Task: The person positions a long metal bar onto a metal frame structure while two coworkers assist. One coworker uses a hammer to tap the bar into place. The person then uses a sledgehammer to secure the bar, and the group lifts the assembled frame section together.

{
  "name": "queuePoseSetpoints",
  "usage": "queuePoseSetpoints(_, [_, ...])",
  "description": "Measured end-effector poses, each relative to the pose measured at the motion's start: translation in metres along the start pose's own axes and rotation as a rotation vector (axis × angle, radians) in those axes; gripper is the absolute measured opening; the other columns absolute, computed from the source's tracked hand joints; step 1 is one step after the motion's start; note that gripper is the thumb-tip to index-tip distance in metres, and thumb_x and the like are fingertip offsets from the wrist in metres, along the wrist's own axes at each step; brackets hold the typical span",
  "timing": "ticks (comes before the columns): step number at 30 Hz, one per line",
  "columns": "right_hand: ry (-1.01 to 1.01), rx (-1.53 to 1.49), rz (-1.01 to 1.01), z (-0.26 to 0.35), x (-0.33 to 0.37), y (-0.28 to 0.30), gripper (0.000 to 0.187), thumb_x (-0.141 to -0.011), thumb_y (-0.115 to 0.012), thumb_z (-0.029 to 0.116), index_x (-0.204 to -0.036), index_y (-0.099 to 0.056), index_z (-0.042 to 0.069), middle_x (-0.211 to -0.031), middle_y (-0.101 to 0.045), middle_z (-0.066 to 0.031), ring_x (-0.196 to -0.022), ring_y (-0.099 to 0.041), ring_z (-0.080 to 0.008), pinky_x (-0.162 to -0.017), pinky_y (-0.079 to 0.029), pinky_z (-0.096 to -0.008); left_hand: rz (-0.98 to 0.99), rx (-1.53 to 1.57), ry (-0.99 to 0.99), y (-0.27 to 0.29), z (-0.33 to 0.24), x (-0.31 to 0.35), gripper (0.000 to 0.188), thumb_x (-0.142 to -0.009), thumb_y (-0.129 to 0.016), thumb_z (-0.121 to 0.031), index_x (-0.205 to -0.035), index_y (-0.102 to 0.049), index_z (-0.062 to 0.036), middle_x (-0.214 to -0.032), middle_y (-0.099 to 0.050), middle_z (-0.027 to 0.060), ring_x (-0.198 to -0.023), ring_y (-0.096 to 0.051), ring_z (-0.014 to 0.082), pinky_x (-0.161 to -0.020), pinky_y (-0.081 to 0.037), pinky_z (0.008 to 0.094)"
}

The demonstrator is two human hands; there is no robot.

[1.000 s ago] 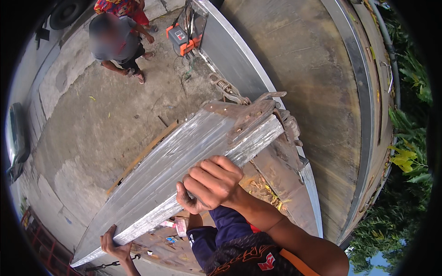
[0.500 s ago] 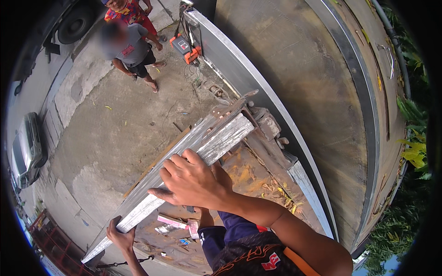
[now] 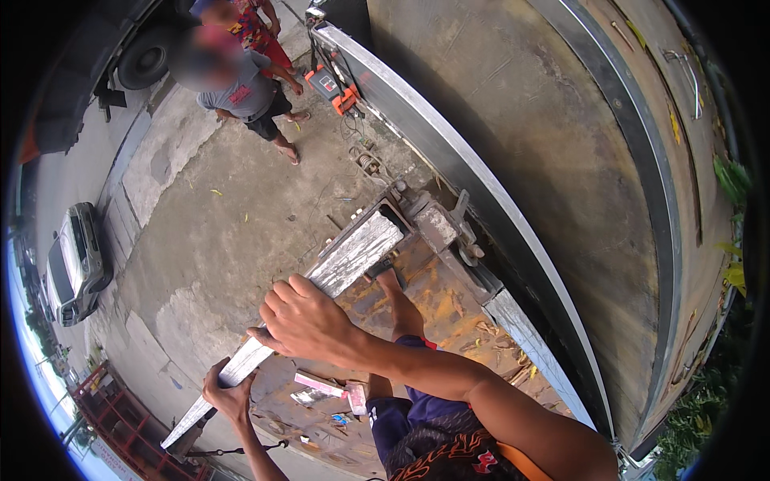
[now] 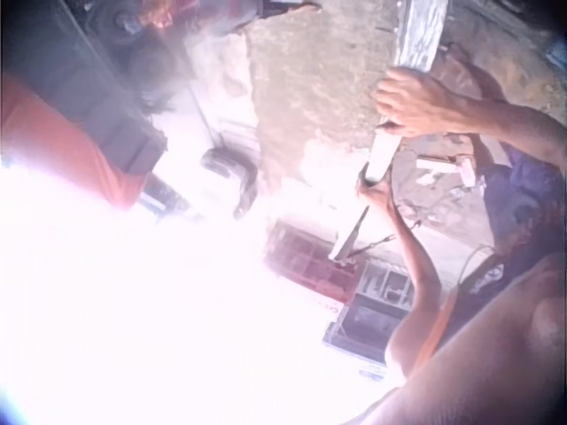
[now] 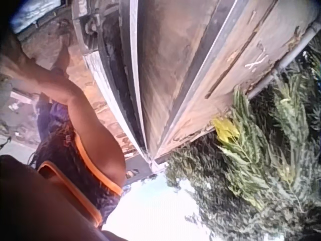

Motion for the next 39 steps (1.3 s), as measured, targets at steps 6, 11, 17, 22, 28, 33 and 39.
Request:
queuePoseSetpoints(6, [-0.025, -0.034, -0.016, 0.002, 0.001, -0.001, 0.053, -0.096, -0.06, 0.052, -0.064, -0.065, 0.011, -0.063, -0.056, -0.0025, -0.073, -0.048, -0.0186, -0.077, -0.037, -0.037, -0.015, -0.008, -0.071, -0.002, 0.003, 0.0, 0.055, -0.053, -0.092, -0.031, -0.098, -0.078, -0.0026, -0.089, -0.077, 0.0132, -0.082, -0.072, 0.0333, -0.083, -0.054, 0.0426])
queuePoseSetpoints(11, [-0.022, -0.024, -0.007, 0.002, 0.0, -0.003, 0.054, -0.095, -0.061, 0.053, -0.063, -0.066, 0.01, -0.063, -0.057, -0.0026, -0.073, -0.048, -0.0189, -0.079, -0.037, -0.037, 0.009, -0.008, -0.07, 0.0, -0.001, -0.003, 0.054, -0.053, -0.092, -0.031, -0.098, -0.078, -0.0027, -0.089, -0.076, 0.0136, -0.083, -0.073, 0.0334, -0.081, -0.054, 0.0429])
queuePoseSetpoints(17, [-0.018, -0.024, -0.06, 0.0, 0.0, -0.004, 0.053, -0.095, -0.063, 0.053, -0.064, -0.068, 0.009, -0.065, -0.06, -0.0034, -0.074, -0.053, -0.0191, -0.079, -0.04, -0.0363, -0.008, -0.046, -0.025, 0.001, -0.011, -0.004, 0.053, -0.053, -0.092, -0.032, -0.095, -0.078, -0.0018, -0.086, -0.076, 0.0139, -0.079, -0.073, 0.0313, -0.077, -0.054, 0.0411])
queuePoseSetpoints(22, [0.001, -0.004, -0.041, -0.003, -0.005, -0.005, 0.054, -0.095, -0.061, 0.054, -0.069, -0.074, 0.008, -0.066, -0.065, -0.0051, -0.074, -0.057, -0.0195, -0.083, -0.041, -0.0375, 0.0, -0.075, 0.035, 0.004, -0.021, -0.005, 0.056, -0.056, -0.093, -0.038, -0.091, -0.076, 0.0011, -0.075, -0.073, 0.0121, -0.067, -0.067, 0.0256, -0.071, -0.052, 0.0395])
queuePoseSetpoints(28, [0.02, -0.033, -0.109, -0.001, -0.001, -0.005, 0.05, -0.098, -0.061, 0.049, -0.071, -0.078, 0.011, -0.069, -0.071, -0.007, -0.077, -0.063, -0.0205, -0.095, -0.041, -0.0386, -0.169, -0.044, -0.113, 0.002, -0.029, 0.002, 0.061, -0.06, -0.095, -0.046, -0.085, -0.073, 0.0057, -0.06, -0.063, 0.0087, -0.055, -0.054, 0.0171, -0.057, -0.047, 0.0362])
queuePoseSetpoints(33, [0.011, -0.054, -0.067, 0.003, 0.023, 0.0, 0.049, -0.098, -0.06, 0.048, -0.076, -0.078, 0.008, -0.073, -0.072, -0.0074, -0.076, -0.064, -0.0216, -0.091, -0.042, -0.0387, -0.096, -0.087, -0.01, 0.0, -0.027, 0.027, 0.063, -0.058, -0.095, -0.05, -0.084, -0.074, 0.0036, -0.064, -0.066, 0.0083, -0.058, -0.059, 0.0197, -0.064, -0.05, 0.0375])
queuePoseSetpoints(39, [-0.017, -0.039, 0.004, 0.003, 0.022, 0.004, 0.048, -0.099, -0.06, 0.048, -0.079, -0.079, 0.009, -0.075, -0.072, -0.0068, -0.08, -0.064, -0.02, -0.09, -0.043, -0.0392, -0.039, -0.091, 0.037, -0.001, -0.025, 0.022, 0.063, -0.056, -0.096, -0.05, -0.088, -0.077, 0.0009, -0.071, -0.072, 0.0118, -0.065, -0.068, 0.0255, -0.073, -0.053, 0.0394])
Point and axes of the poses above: each hand's wrist, its own x-axis away from the middle knuckle, its own y-axis out of the back of the hand, z = x × y, the point moved 1 cm from there along -x, towards the middle knuckle
